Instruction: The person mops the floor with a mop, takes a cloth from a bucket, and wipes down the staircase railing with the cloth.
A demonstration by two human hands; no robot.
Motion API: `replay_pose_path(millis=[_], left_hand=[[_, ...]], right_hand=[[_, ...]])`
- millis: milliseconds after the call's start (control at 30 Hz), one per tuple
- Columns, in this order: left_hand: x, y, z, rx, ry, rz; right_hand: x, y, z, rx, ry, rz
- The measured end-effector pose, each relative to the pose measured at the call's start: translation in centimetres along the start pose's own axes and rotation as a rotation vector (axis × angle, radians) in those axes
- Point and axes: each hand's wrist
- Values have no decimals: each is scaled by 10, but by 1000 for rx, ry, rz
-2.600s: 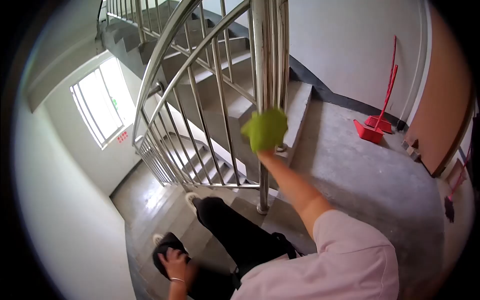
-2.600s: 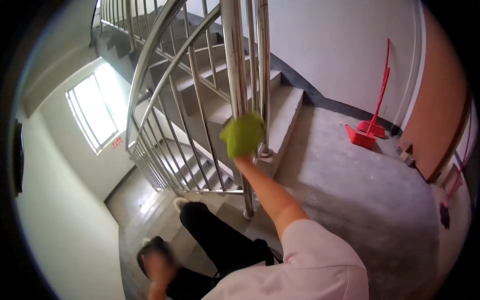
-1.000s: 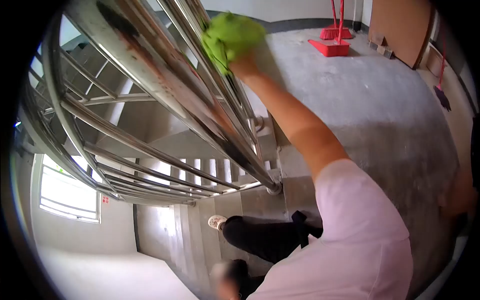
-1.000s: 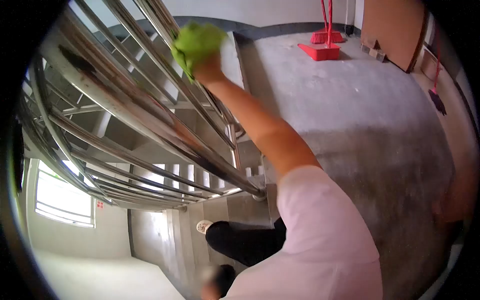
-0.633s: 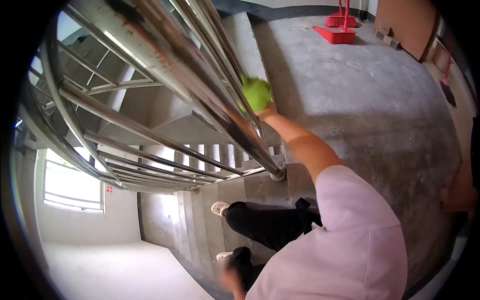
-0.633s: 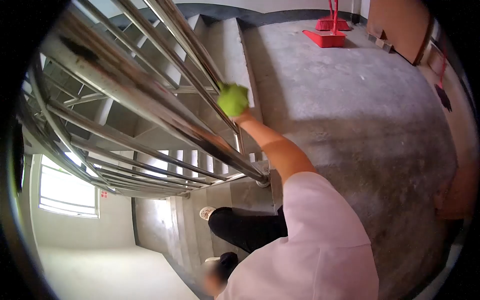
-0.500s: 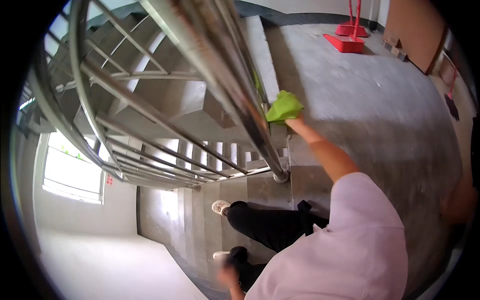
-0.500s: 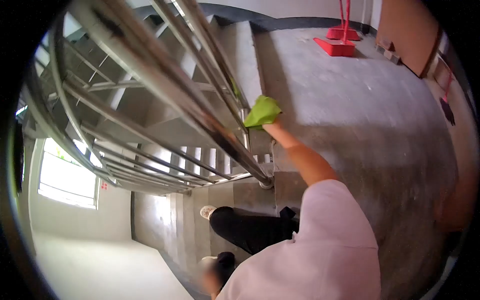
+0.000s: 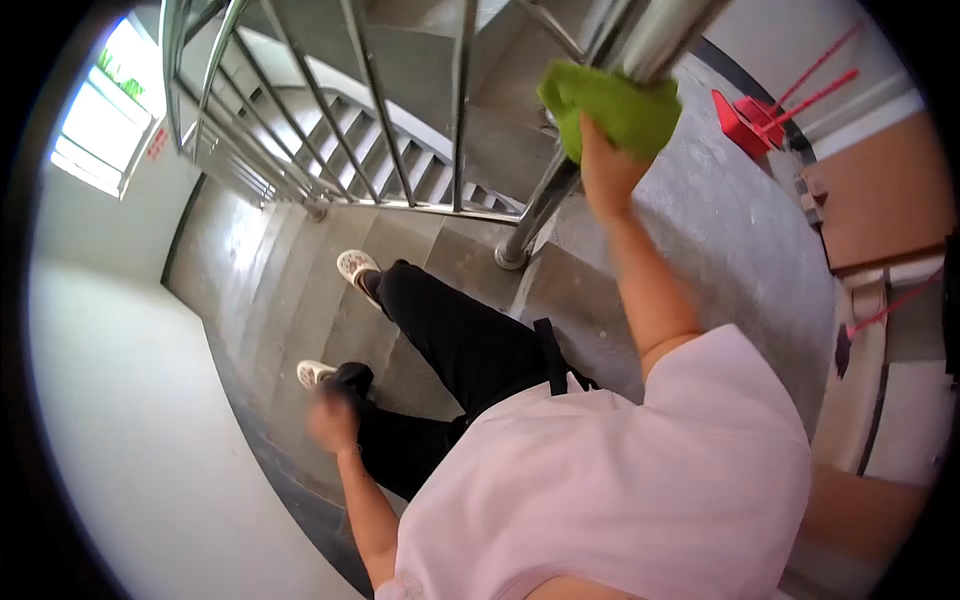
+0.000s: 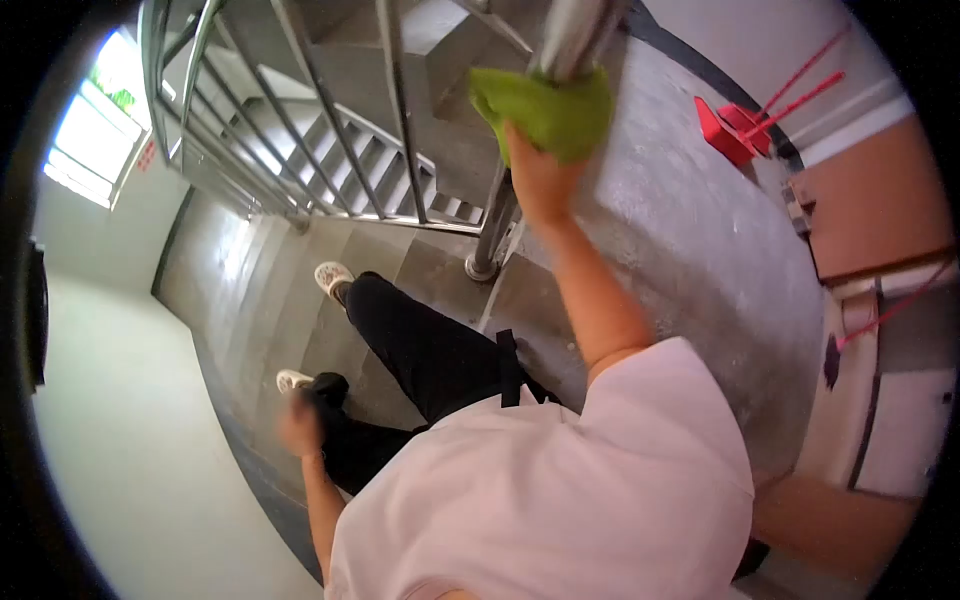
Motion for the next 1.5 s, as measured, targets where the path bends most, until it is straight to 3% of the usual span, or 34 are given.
replay_pose_path(millis=[100, 200, 233, 300, 333, 400, 500, 567, 600, 633, 733, 800, 900, 933, 967, 1033, 1067, 1100, 1133, 1200, 1300, 1333, 1400, 1433, 1467, 1500], left_hand=[[-10, 5, 2, 59, -76, 8], [-10, 2, 1, 76, -146, 36], [-8, -1, 2, 65, -154, 53], [7, -11, -8, -28, -194, -17], [12, -11, -11, -121, -236, -82], [10, -6, -9, -87, -166, -66], [10, -4, -4, -139, -88, -171], [-2, 5, 9, -94, -76, -192], [-5, 6, 13, -88, -72, -197], [-2, 1, 8, -87, -65, -218], [2, -2, 5, -102, -50, -198], [7, -5, -3, -105, -48, -160], [9, -1, -6, -65, -24, -164], [7, 2, -4, -21, -23, -155], [6, 6, -3, 19, -23, -145], [4, 6, -3, -6, -10, -161], [5, 3, -5, -20, -1, -173], [6, 1, -5, -24, -2, -175], [9, 0, -8, -44, -8, -168], [10, -3, -10, -64, -30, -174], [11, -4, -7, -120, -82, -158], [7, 0, -1, -41, -75, -90], [11, -8, -6, -57, -113, -55], [15, -11, -12, -75, -100, -40], [14, -7, -13, -89, -126, -45], [17, -5, -19, -89, -100, -75]], right_hand=[[48, 70, -6, 41, 320, -329], [91, 130, -17, -56, 451, -250], [108, 143, -25, -342, 439, -128], [135, 173, -33, -630, 427, -5], [144, 192, -33, -469, 471, -11], [107, 186, -29, -217, 413, 302], [35, 135, -46, -444, 201, 912], [20, 118, -47, -601, 236, 474], [2, 102, -40, -586, 327, -53], [-4, 80, -18, -544, 315, -86], [-53, -13, 39, -428, -247, -109], [-56, -96, 97, -230, 46, -551], [-108, -186, 159, -260, -431, -156], [-122, -197, 168, -173, -320, -399], [-123, -188, 169, -184, -317, -398], [-125, -156, 166, 22, -152, -334], [-120, -129, 158, -12, -42, -185], [-83, -97, 164, -4, -130, -181], [-58, -60, 157, -68, -184, -156], [-4, 27, 144, -178, 69, -16], [72, 123, 133, -318, 36, -67], [104, 151, 137, -352, -240, 287], [92, 160, 120, -428, -276, 421], [93, 149, 109, -616, 20, -8], [87, 143, 101, -757, 26, 302], [77, 132, 93, -861, 140, 246]])
Point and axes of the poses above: each hand's wrist, its own y-axis away from the middle knuckle, its own z-axis out of the palm, x = y × z, and after that the axes turned 14 degrees about x, right-handed
